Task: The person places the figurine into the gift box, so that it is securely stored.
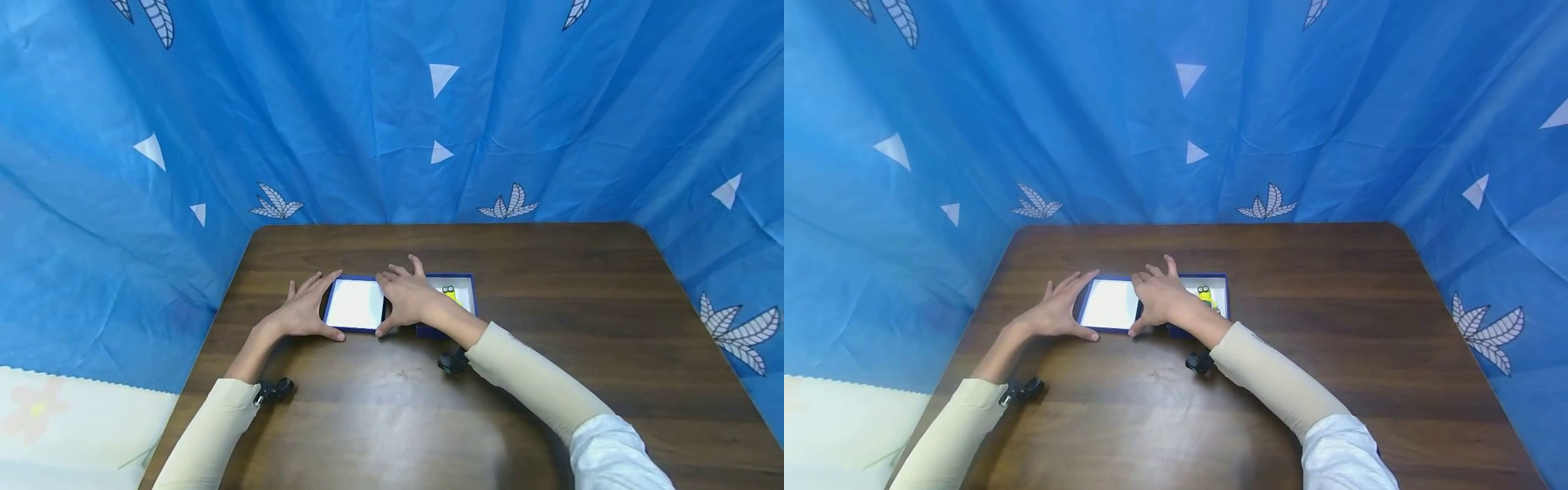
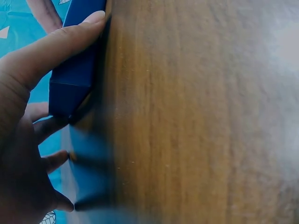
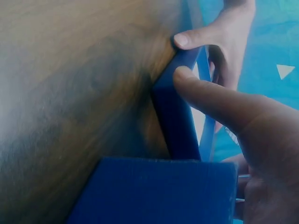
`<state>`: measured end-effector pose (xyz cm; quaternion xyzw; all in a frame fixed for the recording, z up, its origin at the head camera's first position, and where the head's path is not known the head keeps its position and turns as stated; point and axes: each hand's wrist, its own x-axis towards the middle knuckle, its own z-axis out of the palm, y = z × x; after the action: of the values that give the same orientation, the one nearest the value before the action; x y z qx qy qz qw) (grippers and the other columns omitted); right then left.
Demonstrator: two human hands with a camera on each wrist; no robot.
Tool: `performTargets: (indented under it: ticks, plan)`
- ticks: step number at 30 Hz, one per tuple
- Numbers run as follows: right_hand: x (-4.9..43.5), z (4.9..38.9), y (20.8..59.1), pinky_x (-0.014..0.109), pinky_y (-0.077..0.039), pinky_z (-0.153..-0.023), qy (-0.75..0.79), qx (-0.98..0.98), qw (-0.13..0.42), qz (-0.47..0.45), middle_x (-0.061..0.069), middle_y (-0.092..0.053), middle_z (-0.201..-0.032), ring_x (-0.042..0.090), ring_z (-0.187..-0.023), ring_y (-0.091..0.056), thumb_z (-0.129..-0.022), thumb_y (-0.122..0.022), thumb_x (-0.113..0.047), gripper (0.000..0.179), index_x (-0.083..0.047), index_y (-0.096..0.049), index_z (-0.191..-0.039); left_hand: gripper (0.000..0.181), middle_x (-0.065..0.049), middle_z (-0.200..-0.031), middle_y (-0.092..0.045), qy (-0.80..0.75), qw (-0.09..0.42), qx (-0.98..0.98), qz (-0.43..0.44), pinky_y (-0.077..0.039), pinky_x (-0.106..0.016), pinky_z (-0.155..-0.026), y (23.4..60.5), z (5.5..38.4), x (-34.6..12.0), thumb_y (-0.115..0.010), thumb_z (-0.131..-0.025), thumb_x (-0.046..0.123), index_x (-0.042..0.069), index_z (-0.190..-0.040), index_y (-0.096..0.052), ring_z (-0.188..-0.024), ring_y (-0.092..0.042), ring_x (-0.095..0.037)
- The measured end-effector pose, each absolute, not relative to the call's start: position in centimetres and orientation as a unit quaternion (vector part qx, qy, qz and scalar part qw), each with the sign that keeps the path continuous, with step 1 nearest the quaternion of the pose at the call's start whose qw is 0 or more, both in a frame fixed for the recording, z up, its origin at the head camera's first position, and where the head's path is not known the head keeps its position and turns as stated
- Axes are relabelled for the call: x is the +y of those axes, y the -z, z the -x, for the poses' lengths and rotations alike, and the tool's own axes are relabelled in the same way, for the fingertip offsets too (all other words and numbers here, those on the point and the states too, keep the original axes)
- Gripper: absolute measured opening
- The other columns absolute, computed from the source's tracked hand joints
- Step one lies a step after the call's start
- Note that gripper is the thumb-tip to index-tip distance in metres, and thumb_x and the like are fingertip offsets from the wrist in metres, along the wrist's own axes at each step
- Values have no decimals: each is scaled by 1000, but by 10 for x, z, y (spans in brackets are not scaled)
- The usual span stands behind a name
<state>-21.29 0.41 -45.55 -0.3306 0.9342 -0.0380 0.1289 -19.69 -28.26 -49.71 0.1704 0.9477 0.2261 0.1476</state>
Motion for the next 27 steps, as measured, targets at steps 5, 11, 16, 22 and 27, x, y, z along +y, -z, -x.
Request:
performTargets:
  ticks: [5, 11, 16, 22, 27]
  plan:
    - [1, 213, 458, 72, -7, -133, 26, 934, 110, 338, 8, -49, -169, 31, -160, -40, -77, -80, -82, 123, -8, -40, -166, 138, -13, -178, -31, -227, 133, 950, -169, 5, -91, -120, 500, 196, -285, -97, -66, 66, 24, -173, -21, -168, -13, -47]
    - [5, 217, 454, 71, -6, -133, 39, 929, 103, 352, 7, -52, -167, 31, -157, -42, -77, -78, -83, 121, -9, -42, -165, 137, -14, -177, -33, -229, 116, 952, -165, 1, -90, -121, 499, 195, -288, -95, -64, 72, 26, -172, -24, -167, -20, -45]
    - [15, 221, 448, 70, -10, -133, 99, 922, 104, 360, 9, -48, -169, 33, -157, -39, -78, -79, -81, 119, -11, -40, -167, 135, -12, -177, -32, -249, 95, 951, -158, -2, -87, -124, 491, 192, -289, -96, -67, 66, 28, -173, -22, -165, -26, -44]
    - [36, 226, 441, 69, -20, -133, 250, 894, 126, 351, 8, -37, -176, 37, -164, -32, -79, -85, -68, 116, -18, -33, -170, 131, -9, -177, -32, -278, 75, 949, -132, -29, -81, -123, 481, 184, -284, -93, -72, 65, 40, -173, -13, -157, -30, -38]
    - [54, 222, 434, 72, -31, -129, 302, 879, 121, 349, 3, -29, -179, 35, -166, -30, -80, -85, -67, 116, -26, -28, -172, 130, -7, -173, -37, -297, 39, 944, -136, -44, -73, -116, 474, 176, -274, -93, -71, 68, 45, -172, -15, -149, -37, -32]
